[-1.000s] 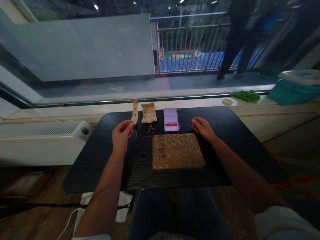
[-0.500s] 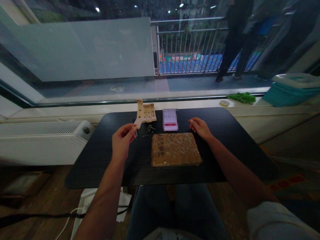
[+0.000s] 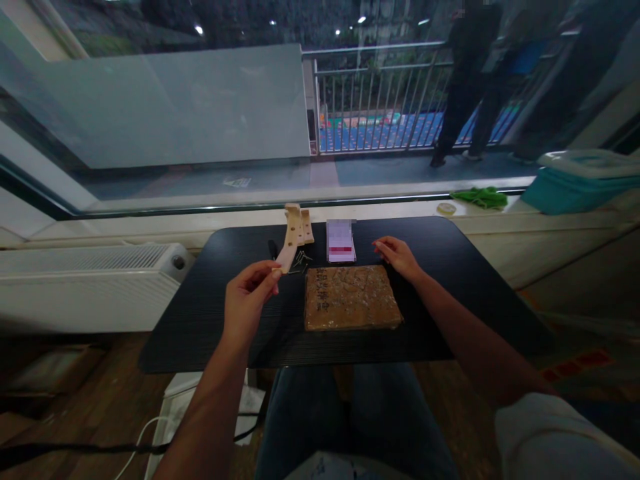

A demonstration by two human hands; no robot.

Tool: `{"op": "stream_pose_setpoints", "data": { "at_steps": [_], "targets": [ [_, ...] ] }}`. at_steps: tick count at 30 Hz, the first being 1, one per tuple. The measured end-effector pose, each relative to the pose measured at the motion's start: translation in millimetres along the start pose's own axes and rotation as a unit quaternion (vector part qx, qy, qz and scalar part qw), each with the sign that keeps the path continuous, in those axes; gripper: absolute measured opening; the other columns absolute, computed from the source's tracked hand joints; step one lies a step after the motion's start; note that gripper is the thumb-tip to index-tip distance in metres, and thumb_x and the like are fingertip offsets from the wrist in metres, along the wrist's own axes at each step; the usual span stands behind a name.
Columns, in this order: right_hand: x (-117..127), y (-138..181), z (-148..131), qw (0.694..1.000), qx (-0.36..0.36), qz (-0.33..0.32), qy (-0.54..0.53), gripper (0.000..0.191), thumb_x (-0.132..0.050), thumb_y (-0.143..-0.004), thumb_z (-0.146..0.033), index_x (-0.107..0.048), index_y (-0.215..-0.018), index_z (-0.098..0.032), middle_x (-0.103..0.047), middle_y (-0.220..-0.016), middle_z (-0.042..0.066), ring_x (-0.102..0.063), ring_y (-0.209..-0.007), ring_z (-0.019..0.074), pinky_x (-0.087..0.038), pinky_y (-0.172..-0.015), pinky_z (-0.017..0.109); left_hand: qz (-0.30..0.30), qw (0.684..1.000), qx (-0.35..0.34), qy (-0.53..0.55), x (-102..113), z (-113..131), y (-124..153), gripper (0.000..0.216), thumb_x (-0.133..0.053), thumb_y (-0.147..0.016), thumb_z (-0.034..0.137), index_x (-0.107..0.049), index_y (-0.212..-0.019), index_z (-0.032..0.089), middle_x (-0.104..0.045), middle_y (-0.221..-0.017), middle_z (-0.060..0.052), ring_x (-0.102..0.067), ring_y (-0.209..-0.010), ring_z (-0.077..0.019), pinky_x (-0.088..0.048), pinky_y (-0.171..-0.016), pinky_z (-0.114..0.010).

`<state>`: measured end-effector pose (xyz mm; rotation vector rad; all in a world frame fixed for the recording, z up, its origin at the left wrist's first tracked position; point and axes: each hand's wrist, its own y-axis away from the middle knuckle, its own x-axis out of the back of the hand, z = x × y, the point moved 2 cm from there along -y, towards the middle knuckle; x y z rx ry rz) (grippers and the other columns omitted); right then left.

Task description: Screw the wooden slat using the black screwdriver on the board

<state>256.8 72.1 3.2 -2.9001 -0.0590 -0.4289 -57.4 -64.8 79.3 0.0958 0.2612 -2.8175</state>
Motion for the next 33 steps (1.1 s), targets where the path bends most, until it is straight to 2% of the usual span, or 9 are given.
{"op": "stream_pose_setpoints", "data": {
  "at_steps": [5,10,13,18,21,24,28,33],
  "targets": [
    [-5,-1,-12,0.999,0.033,-0.021,0.031,0.039,-0.063,-0.070,-0.054,-0.067,-0.078,-0.016,-0.068,-0.069,0.004,-0.057,-0.058,0.0129,-0.046,-0.056,0.027,-0.017,1.000,-0.007,-0.001,4,2,9,0.019,-0.077,-0.062,0.022,-0.073,-0.079,0.015,-0.061,-0.058,0.002,-0.050,-0.049,-0.0051,-0.039,-0.047,-0.014],
    [-18,-1,-37,0.994,0.071,-0.058,0.061,0.027,-0.065,-0.074,-0.043,-0.069,-0.080,-0.017,-0.071,-0.079,0.006,-0.062,-0.071,0.0172,-0.049,-0.070,0.032,-0.035,0.999,-0.019,-0.013,8,0,19,0.016,-0.077,-0.065,0.021,-0.074,-0.079,0.016,-0.063,-0.059,0.002,-0.052,-0.047,-0.0058,-0.039,-0.046,-0.015],
    [-34,-2,-54,0.990,0.085,-0.090,0.066,0.024,-0.065,-0.076,-0.037,-0.070,-0.086,-0.016,-0.069,-0.075,0.005,-0.060,-0.067,0.0158,-0.050,-0.069,0.032,-0.046,0.999,-0.021,-0.019,8,0,26,0.013,-0.076,-0.066,0.021,-0.074,-0.077,0.017,-0.062,-0.056,0.002,-0.053,-0.046,-0.0062,-0.041,-0.046,-0.015],
    [-65,-4,-79,0.984,0.101,-0.142,0.044,0.035,-0.067,-0.075,-0.032,-0.067,-0.105,-0.014,-0.071,-0.097,0.010,-0.065,-0.077,0.0166,-0.053,-0.069,0.031,-0.063,0.997,-0.029,-0.033,5,1,36,0.010,-0.075,-0.065,0.020,-0.075,-0.075,0.017,-0.065,-0.060,0.002,-0.053,-0.045,-0.0061,-0.042,-0.045,-0.015],
    [-78,-4,-91,0.980,0.105,-0.167,0.025,0.041,-0.067,-0.076,-0.035,-0.065,-0.112,-0.014,-0.071,-0.100,0.011,-0.064,-0.078,0.0165,-0.054,-0.066,0.030,-0.080,0.996,-0.028,-0.039,3,3,40,0.010,-0.075,-0.066,0.020,-0.074,-0.075,0.017,-0.065,-0.059,0.001,-0.053,-0.044,-0.0065,-0.044,-0.044,-0.016],
    [-84,-3,-99,0.977,0.108,-0.182,0.006,0.034,-0.067,-0.077,-0.034,-0.066,-0.105,-0.016,-0.071,-0.098,0.008,-0.064,-0.076,0.0147,-0.054,-0.064,0.029,-0.095,0.994,-0.021,-0.045,2,5,44,0.011,-0.075,-0.065,0.023,-0.074,-0.073,0.015,-0.065,-0.058,0.000,-0.053,-0.043,-0.0076,-0.045,-0.044,-0.017],
    [-85,0,-101,0.978,0.099,-0.182,-0.014,0.022,-0.069,-0.075,-0.032,-0.066,-0.091,-0.018,-0.069,-0.085,0.004,-0.063,-0.072,0.0135,-0.054,-0.062,0.027,-0.102,0.994,-0.013,-0.045,2,6,46,0.013,-0.077,-0.064,0.025,-0.074,-0.072,0.016,-0.065,-0.058,-0.001,-0.053,-0.043,-0.0084,-0.045,-0.043,-0.018],
    [-87,3,-97,0.979,0.071,-0.186,-0.045,0.021,-0.069,-0.075,-0.032,-0.061,-0.089,-0.018,-0.067,-0.075,0.003,-0.065,-0.067,0.0135,-0.054,-0.058,0.027,-0.109,0.993,-0.005,-0.045,1,6,48,0.014,-0.077,-0.063,0.028,-0.074,-0.071,0.016,-0.065,-0.058,-0.001,-0.053,-0.043,-0.0093,-0.045,-0.043,-0.020]
  ]
}}
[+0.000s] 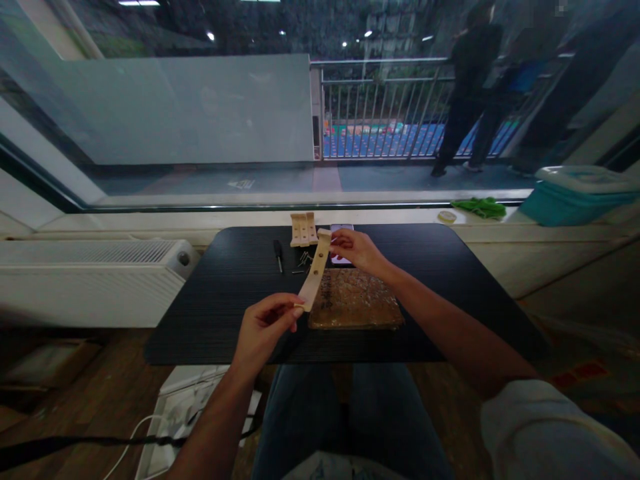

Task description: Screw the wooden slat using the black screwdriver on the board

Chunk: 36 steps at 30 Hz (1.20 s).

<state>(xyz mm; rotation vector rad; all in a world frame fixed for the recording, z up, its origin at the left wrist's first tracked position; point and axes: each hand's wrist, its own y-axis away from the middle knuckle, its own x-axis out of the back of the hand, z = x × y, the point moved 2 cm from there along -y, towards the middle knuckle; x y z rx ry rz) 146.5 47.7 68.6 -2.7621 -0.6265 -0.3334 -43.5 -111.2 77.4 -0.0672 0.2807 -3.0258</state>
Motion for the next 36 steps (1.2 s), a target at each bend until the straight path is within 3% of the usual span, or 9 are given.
{"op": "stream_pose_setpoints", "data": {
  "at_steps": [11,18,21,24,27,31,36],
  "targets": [
    [2,1,-5,0.999,-0.015,0.019,-0.037,0.030,-0.070,-0.072,-0.043,-0.052,-0.074,-0.019,-0.063,-0.063,0.000,-0.058,-0.053,0.0092,-0.048,-0.052,0.025,-0.071,0.997,-0.011,-0.003,4,-8,5,0.020,-0.075,-0.068,0.020,-0.075,-0.088,0.017,-0.058,-0.057,0.002,-0.053,-0.050,-0.0077,-0.041,-0.048,-0.016],
    [0,4,-4,0.999,-0.035,0.011,-0.037,0.032,-0.072,-0.071,-0.045,-0.053,-0.072,-0.019,-0.062,-0.060,-0.001,-0.059,-0.055,0.0098,-0.047,-0.055,0.025,-0.106,0.993,-0.026,-0.039,-1,-16,4,0.040,-0.071,-0.073,0.019,-0.067,-0.113,0.020,-0.064,-0.074,0.000,-0.055,-0.055,-0.0081,-0.045,-0.053,-0.018],
    [-1,4,-1,0.998,-0.044,0.003,-0.040,0.029,-0.073,-0.071,-0.040,-0.053,-0.071,-0.019,-0.064,-0.064,-0.001,-0.060,-0.056,0.0097,-0.048,-0.055,0.025,-0.118,0.986,-0.071,-0.098,-4,-18,0,0.033,-0.068,-0.075,0.019,-0.069,-0.108,0.019,-0.064,-0.075,-0.001,-0.055,-0.059,-0.0089,-0.045,-0.054,-0.018],
    [-2,6,2,0.998,-0.049,-0.007,-0.045,0.023,-0.072,-0.073,-0.032,-0.053,-0.071,-0.020,-0.064,-0.066,-0.001,-0.060,-0.056,0.0093,-0.049,-0.057,0.025,-0.123,0.968,-0.138,-0.173,-5,-20,-3,0.025,-0.066,-0.078,0.020,-0.072,-0.102,0.021,-0.066,-0.089,-0.005,-0.058,-0.065,-0.0104,-0.048,-0.056,-0.019],
    [-2,8,4,0.998,-0.052,-0.015,-0.044,0.018,-0.069,-0.075,-0.026,-0.053,-0.071,-0.020,-0.064,-0.067,-0.002,-0.060,-0.057,0.0091,-0.050,-0.059,0.026,-0.124,0.944,-0.208,-0.223,-7,-24,-4,0.023,-0.064,-0.080,0.017,-0.072,-0.101,0.023,-0.065,-0.103,-0.006,-0.064,-0.083,-0.0150,-0.055,-0.071,-0.025],
    [-2,12,11,0.997,-0.059,-0.022,-0.036,0.016,-0.068,-0.076,-0.026,-0.054,-0.073,-0.019,-0.065,-0.068,-0.002,-0.062,-0.057,0.0099,-0.050,-0.059,0.026,-0.136,0.915,-0.273,-0.266,-9,-31,-4,0.025,-0.063,-0.083,0.016,-0.069,-0.107,0.023,-0.067,-0.111,-0.008,-0.063,-0.102,-0.0195,-0.053,-0.091,-0.034],
    [-4,13,22,0.998,-0.061,-0.023,-0.020,0.015,-0.070,-0.076,-0.025,-0.056,-0.072,-0.019,-0.066,-0.066,-0.002,-0.063,-0.057,0.0105,-0.050,-0.057,0.025,-0.165,0.887,-0.307,-0.305,-13,-35,-6,0.029,-0.061,-0.085,0.018,-0.066,-0.113,0.022,-0.070,-0.113,-0.009,-0.065,-0.099,-0.0196,-0.052,-0.088,-0.036]
  ]
}}
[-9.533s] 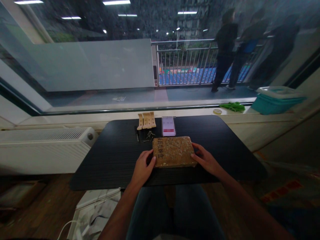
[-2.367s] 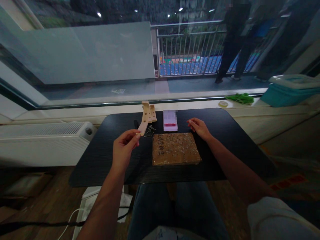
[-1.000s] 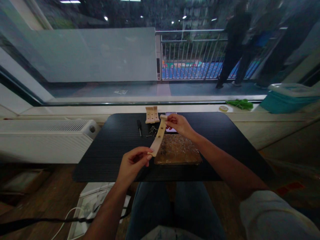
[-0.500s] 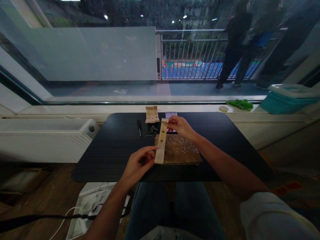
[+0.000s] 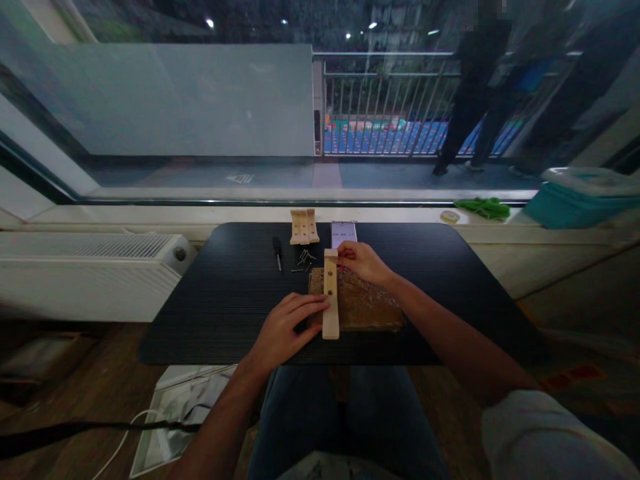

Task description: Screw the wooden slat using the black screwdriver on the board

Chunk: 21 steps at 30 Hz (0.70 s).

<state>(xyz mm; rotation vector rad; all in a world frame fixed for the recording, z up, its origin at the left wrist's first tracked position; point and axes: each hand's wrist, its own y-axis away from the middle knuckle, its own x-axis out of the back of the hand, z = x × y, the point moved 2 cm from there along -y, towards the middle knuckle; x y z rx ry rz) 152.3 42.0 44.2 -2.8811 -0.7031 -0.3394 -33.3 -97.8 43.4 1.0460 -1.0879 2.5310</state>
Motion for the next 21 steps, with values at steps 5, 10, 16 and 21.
{"op": "stream_pose_setpoints", "data": {
  "at_steps": [5,10,16,21],
  "targets": [
    [-2,-1,5,1.000,0.001,-0.006,0.014,0.015,-0.071,-0.073,-0.024,-0.057,-0.072,-0.019,-0.063,-0.064,-0.003,-0.060,-0.057,0.0098,-0.051,-0.060,0.026,-0.029,1.000,0.005,-0.007,-3,-4,0,0.027,-0.062,-0.084,0.020,-0.068,-0.111,0.021,-0.072,-0.111,-0.009,-0.064,-0.097,-0.0204,-0.052,-0.085,-0.037],
    [-2,4,5,0.999,0.003,-0.012,0.037,0.014,-0.072,-0.070,-0.022,-0.059,-0.073,-0.018,-0.062,-0.066,-0.003,-0.057,-0.059,0.0094,-0.049,-0.061,0.026,-0.042,0.999,0.000,-0.003,-6,-7,2,0.026,-0.063,-0.084,0.022,-0.067,-0.110,0.021,-0.072,-0.110,-0.009,-0.063,-0.096,-0.0206,-0.052,-0.084,-0.036],
    [-3,5,10,0.998,0.003,-0.022,0.066,0.014,-0.069,-0.072,-0.024,-0.056,-0.073,-0.018,-0.060,-0.067,-0.002,-0.054,-0.059,0.0096,-0.044,-0.058,0.025,-0.031,0.999,-0.009,0.015,-8,-11,2,0.027,-0.065,-0.084,0.022,-0.067,-0.110,0.022,-0.072,-0.109,-0.008,-0.063,-0.096,-0.0194,-0.051,-0.083,-0.033],
    [-1,6,13,0.994,0.019,-0.005,0.105,0.014,-0.068,-0.074,-0.028,-0.057,-0.074,-0.019,-0.055,-0.066,-0.004,-0.046,-0.057,0.0088,-0.038,-0.056,0.024,-0.020,0.999,-0.017,0.032,-11,-14,2,0.028,-0.068,-0.082,0.023,-0.067,-0.110,0.022,-0.071,-0.108,-0.008,-0.062,-0.096,-0.0191,-0.050,-0.083,-0.033]
  ]
}}
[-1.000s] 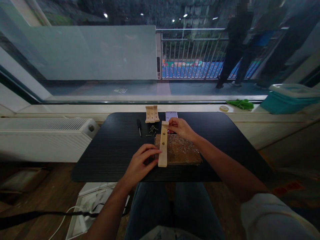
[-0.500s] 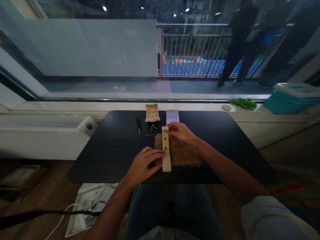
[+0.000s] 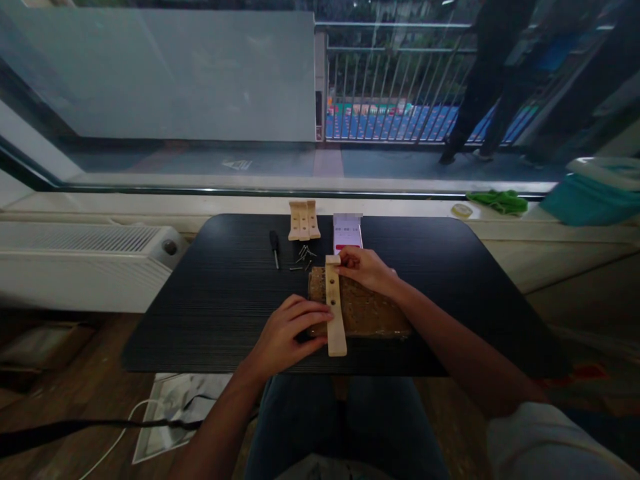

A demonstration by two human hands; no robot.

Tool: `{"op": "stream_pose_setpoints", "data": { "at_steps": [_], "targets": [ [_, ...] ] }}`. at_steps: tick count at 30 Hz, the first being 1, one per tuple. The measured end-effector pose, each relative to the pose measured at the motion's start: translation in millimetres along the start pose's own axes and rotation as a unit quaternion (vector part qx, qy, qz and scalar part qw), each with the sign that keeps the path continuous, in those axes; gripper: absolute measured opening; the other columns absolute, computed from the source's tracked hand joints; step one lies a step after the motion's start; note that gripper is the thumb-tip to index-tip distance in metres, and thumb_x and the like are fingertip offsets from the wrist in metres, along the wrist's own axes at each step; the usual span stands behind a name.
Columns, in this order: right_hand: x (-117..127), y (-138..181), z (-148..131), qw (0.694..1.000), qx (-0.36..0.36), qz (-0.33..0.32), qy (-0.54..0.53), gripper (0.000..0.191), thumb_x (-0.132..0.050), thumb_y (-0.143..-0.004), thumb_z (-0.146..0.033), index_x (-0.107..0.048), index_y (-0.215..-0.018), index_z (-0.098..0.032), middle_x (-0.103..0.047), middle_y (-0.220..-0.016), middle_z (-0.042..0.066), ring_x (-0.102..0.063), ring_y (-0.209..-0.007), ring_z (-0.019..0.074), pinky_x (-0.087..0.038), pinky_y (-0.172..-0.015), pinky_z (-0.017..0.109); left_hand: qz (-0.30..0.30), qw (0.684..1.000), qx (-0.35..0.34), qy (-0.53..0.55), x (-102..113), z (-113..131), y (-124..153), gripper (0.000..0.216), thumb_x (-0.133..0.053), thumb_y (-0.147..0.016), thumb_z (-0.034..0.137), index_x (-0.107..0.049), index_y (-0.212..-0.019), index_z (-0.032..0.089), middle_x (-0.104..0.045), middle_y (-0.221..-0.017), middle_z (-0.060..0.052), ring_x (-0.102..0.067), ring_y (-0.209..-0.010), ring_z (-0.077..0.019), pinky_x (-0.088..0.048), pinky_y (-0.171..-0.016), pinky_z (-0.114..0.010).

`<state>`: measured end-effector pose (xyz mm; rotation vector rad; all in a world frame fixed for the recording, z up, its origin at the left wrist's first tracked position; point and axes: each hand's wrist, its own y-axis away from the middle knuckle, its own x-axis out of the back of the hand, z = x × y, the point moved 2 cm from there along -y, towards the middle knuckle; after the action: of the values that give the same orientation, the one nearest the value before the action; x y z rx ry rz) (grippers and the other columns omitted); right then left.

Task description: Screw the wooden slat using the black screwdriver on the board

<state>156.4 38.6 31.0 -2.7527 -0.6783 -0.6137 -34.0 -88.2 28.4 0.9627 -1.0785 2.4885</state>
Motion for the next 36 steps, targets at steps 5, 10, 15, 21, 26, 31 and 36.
{"op": "stream_pose_setpoints", "data": {
  "at_steps": [5,10,15,21,26,31,36],
  "targets": [
    [2,5,-8,1.000,0.002,-0.002,0.023,0.011,-0.069,-0.076,-0.023,-0.058,-0.074,-0.019,-0.053,-0.064,-0.004,-0.041,-0.055,0.0082,-0.035,-0.056,0.025,0.000,1.000,0.000,0.010,1,0,-4,0.024,-0.067,-0.083,0.025,-0.067,-0.107,0.021,-0.071,-0.104,-0.008,-0.062,-0.093,-0.0187,-0.050,-0.080,-0.032],
    [1,6,-15,0.994,-0.032,-0.016,0.106,0.009,-0.067,-0.079,-0.018,-0.059,-0.076,-0.018,-0.052,-0.062,-0.005,-0.040,-0.053,0.0076,-0.033,-0.056,0.024,0.020,0.999,-0.006,0.028,0,-1,-6,0.017,-0.063,-0.087,0.026,-0.068,-0.102,0.020,-0.070,-0.099,-0.007,-0.062,-0.089,-0.0167,-0.049,-0.076,-0.030],
    [2,6,-15,0.988,-0.037,-0.028,0.145,0.009,-0.068,-0.079,-0.021,-0.060,-0.078,-0.017,-0.051,-0.062,-0.005,-0.042,-0.054,0.0078,-0.033,-0.055,0.023,0.017,0.999,-0.006,0.033,-2,-3,-4,0.019,-0.063,-0.088,0.027,-0.067,-0.105,0.019,-0.069,-0.101,-0.008,-0.060,-0.091,-0.0162,-0.048,-0.078,-0.029],
    [2,6,-14,0.987,-0.031,-0.031,0.155,0.009,-0.067,-0.079,-0.019,-0.060,-0.075,-0.016,-0.049,-0.060,-0.005,-0.041,-0.053,0.0077,-0.032,-0.055,0.023,0.010,0.999,0.010,0.046,-4,-6,-1,0.020,-0.062,-0.089,0.026,-0.065,-0.108,0.021,-0.068,-0.103,-0.007,-0.059,-0.092,-0.0161,-0.048,-0.078,-0.029],
    [2,5,-17,0.987,-0.032,-0.033,0.156,0.011,-0.068,-0.079,-0.017,-0.058,-0.075,-0.016,-0.049,-0.061,-0.005,-0.042,-0.054,0.0077,-0.032,-0.055,0.022,0.012,0.999,0.016,0.043,-3,-5,-1,0.019,-0.059,-0.090,0.025,-0.065,-0.108,0.021,-0.068,-0.101,-0.007,-0.060,-0.090,-0.0157,-0.048,-0.077,-0.029],
    [3,7,-17,0.988,-0.014,-0.032,0.151,0.011,-0.068,-0.080,-0.016,-0.058,-0.076,-0.016,-0.048,-0.062,-0.005,-0.042,-0.055,0.0073,-0.032,-0.055,0.021,0.007,0.999,0.015,0.032,-1,-3,-5,0.017,-0.056,-0.093,0.027,-0.066,-0.105,0.020,-0.069,-0.098,-0.007,-0.060,-0.088,-0.0149,-0.048,-0.076,-0.028],
    [2,9,-16,0.989,-0.003,-0.025,0.149,0.011,-0.070,-0.079,-0.015,-0.058,-0.077,-0.015,-0.048,-0.063,-0.005,-0.042,-0.056,0.0076,-0.033,-0.056,0.022,0.003,1.000,0.016,0.026,1,-3,-7,0.016,-0.055,-0.093,0.026,-0.067,-0.104,0.020,-0.069,-0.096,-0.006,-0.061,-0.086,-0.0140,-0.049,-0.076,-0.028]
  ]
}}
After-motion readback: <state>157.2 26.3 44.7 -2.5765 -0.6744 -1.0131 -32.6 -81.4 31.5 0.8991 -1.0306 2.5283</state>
